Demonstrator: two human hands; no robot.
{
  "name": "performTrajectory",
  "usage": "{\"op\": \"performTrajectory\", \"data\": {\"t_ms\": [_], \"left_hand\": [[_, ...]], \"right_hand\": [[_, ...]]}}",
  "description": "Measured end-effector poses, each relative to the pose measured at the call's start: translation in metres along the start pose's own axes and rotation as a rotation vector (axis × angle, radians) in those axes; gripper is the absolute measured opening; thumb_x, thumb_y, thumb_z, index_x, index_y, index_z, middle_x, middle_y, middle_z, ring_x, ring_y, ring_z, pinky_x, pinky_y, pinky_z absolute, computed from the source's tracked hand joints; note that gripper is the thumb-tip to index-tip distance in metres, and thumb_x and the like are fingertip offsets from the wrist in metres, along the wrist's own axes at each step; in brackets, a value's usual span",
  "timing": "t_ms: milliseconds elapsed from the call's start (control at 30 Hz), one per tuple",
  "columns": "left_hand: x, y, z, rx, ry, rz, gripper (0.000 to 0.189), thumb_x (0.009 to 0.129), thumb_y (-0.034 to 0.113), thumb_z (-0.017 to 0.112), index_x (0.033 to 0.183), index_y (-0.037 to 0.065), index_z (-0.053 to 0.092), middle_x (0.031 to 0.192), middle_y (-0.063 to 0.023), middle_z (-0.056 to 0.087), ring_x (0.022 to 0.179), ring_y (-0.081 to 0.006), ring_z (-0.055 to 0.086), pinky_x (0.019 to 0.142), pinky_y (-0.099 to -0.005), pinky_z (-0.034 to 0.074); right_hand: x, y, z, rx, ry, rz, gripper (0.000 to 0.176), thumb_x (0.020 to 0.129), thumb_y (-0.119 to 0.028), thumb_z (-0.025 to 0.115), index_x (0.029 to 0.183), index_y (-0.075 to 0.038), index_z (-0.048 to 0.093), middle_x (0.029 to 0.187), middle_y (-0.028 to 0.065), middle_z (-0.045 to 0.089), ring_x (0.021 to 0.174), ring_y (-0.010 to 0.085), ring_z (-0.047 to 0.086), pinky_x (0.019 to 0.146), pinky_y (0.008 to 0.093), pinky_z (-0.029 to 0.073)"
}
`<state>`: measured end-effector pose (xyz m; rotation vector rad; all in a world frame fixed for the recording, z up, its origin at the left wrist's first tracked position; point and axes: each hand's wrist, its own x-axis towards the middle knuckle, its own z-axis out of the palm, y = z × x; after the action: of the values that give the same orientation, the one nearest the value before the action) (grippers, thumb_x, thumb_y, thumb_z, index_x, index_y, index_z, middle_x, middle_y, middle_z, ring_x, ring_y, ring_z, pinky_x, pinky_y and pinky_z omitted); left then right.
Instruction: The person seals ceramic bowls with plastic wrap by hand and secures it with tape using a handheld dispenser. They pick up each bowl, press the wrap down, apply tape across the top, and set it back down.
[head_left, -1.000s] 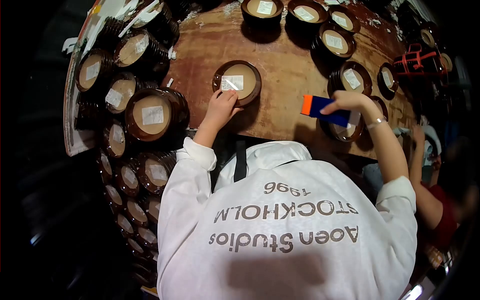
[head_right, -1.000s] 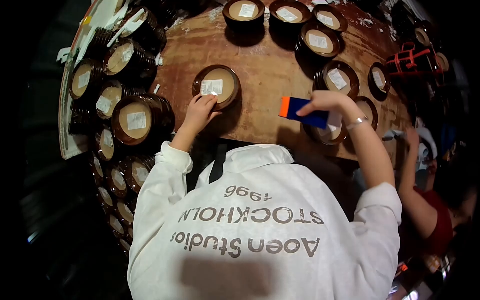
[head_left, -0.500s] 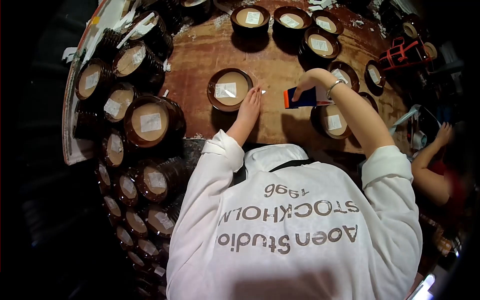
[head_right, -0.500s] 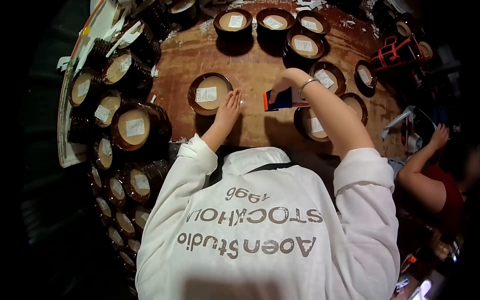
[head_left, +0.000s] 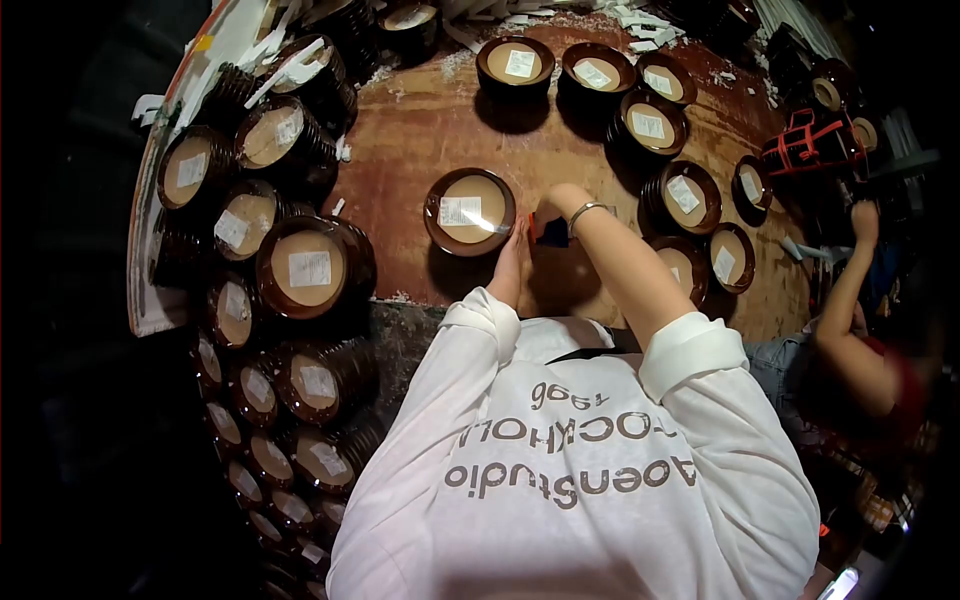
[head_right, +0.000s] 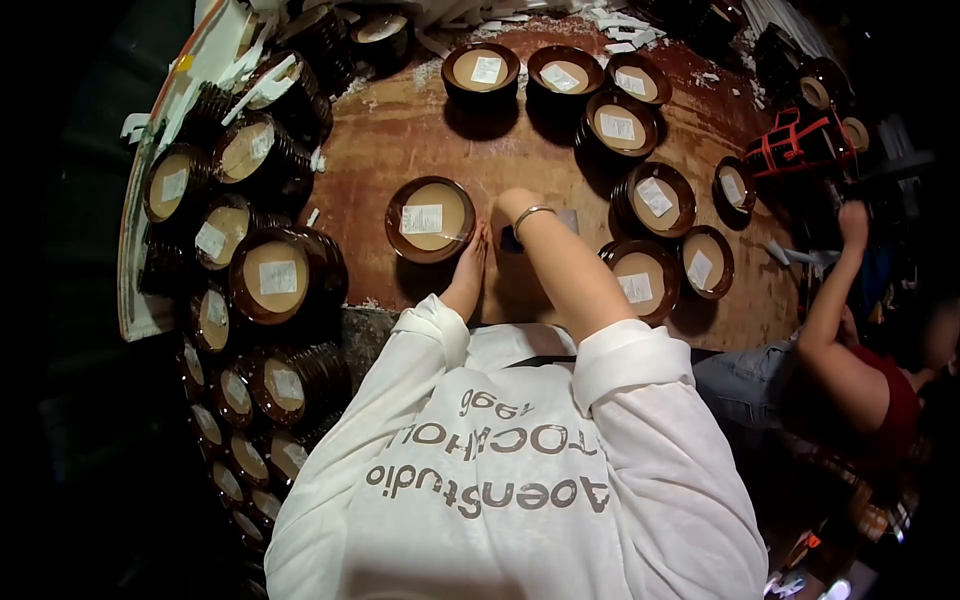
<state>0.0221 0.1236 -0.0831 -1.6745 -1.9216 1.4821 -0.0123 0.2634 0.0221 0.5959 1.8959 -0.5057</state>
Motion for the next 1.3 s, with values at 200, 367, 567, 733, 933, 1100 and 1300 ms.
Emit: {"op": "performTrajectory", "data": {"t_ms": [200, 367, 567, 733, 933, 1100, 1300], "left_hand": [[-0.002, -0.003, -0.003, -0.061, 0.020, 0.071, 0.054, 0.086, 0.033, 0.031, 0.131, 0.004, 0.025, 0.138, -0.0094, 0.020, 0.128, -0.0296, 0.015, 0.102, -0.0499, 0.001], [0.000, 0.009, 0.006, -0.085, 0.020, 0.098, 0.054, 0.086, 0.033, 0.031, 0.131, 0.004, 0.026, 0.138, -0.0097, 0.021, 0.127, -0.0297, 0.016, 0.102, -0.0500, 0.002], [0.002, 0.016, 0.010, -0.117, 0.034, 0.118, 0.054, 0.085, 0.033, 0.031, 0.130, 0.004, 0.027, 0.137, -0.0101, 0.022, 0.127, -0.0299, 0.016, 0.102, -0.0502, 0.002], [0.002, 0.019, 0.013, -0.129, 0.047, 0.124, 0.053, 0.085, 0.033, 0.031, 0.130, 0.004, 0.027, 0.137, -0.0104, 0.022, 0.127, -0.0300, 0.017, 0.102, -0.0504, 0.003], [0.008, 0.027, 0.016, -0.168, 0.049, 0.119, 0.053, 0.085, 0.033, 0.032, 0.130, 0.004, 0.028, 0.137, -0.0108, 0.023, 0.127, -0.0302, 0.017, 0.102, -0.0506, 0.004], [0.019, 0.042, 0.022, -0.231, 0.042, 0.115, 0.053, 0.085, 0.033, 0.032, 0.129, 0.004, 0.029, 0.136, -0.0111, 0.024, 0.127, -0.0304, 0.018, 0.102, -0.0508, 0.005], [0.014, 0.014, 0.008, -0.369, -0.001, 0.178, 0.051, 0.085, 0.033, 0.033, 0.126, 0.003, 0.037, 0.134, -0.0127, 0.029, 0.126, -0.0316, 0.019, 0.101, -0.0520, 0.008]], "right_hand": [[0.001, -0.018, -0.003, -0.130, 0.155, 0.035, 0.038, 0.060, -0.026, 0.070, 0.095, -0.013, 0.064, 0.102, 0.0089, 0.060, 0.092, 0.0261, 0.058, 0.077, 0.0368, 0.046], [-0.002, -0.029, -0.003, -0.233, 0.206, -0.025, 0.045, 0.060, -0.025, 0.071, 0.104, -0.017, 0.060, 0.110, 0.0085, 0.056, 0.100, 0.0238, 0.054, 0.079, 0.0372, 0.044], [0.018, -0.048, 0.001, -0.419, 0.146, 0.048, 0.042, 0.064, -0.032, 0.069, 0.102, -0.018, 0.061, 0.106, 0.0036, 0.058, 0.097, 0.0216, 0.056, 0.078, 0.0374, 0.043], [0.035, -0.051, 0.006, -0.520, 0.131, 0.081, 0.037, 0.068, -0.029, 0.066, 0.103, -0.020, 0.061, 0.105, 0.0010, 0.059, 0.096, 0.0188, 0.056, 0.075, 0.0353, 0.044], [0.038, -0.053, 0.011, -0.596, 0.165, 0.089, 0.033, 0.071, -0.025, 0.064, 0.103, -0.020, 0.061, 0.106, -0.0006, 0.058, 0.097, 0.0172, 0.056, 0.074, 0.0351, 0.044], [0.064, -0.009, 0.023, -0.888, 0.303, 0.131, 0.029, 0.074, -0.022, 0.060, 0.103, -0.021, 0.061, 0.106, -0.0015, 0.058, 0.100, 0.0217, 0.053, 0.074, 0.0430, 0.041], [0.001, 0.008, -0.030, -0.308, 0.467, 0.120, 0.039, 0.066, -0.036, 0.066, 0.099, -0.016, 0.062, 0.103, 0.0028, 0.060, 0.094, 0.0162, 0.057, 0.073, 0.0303, 0.044]]}}
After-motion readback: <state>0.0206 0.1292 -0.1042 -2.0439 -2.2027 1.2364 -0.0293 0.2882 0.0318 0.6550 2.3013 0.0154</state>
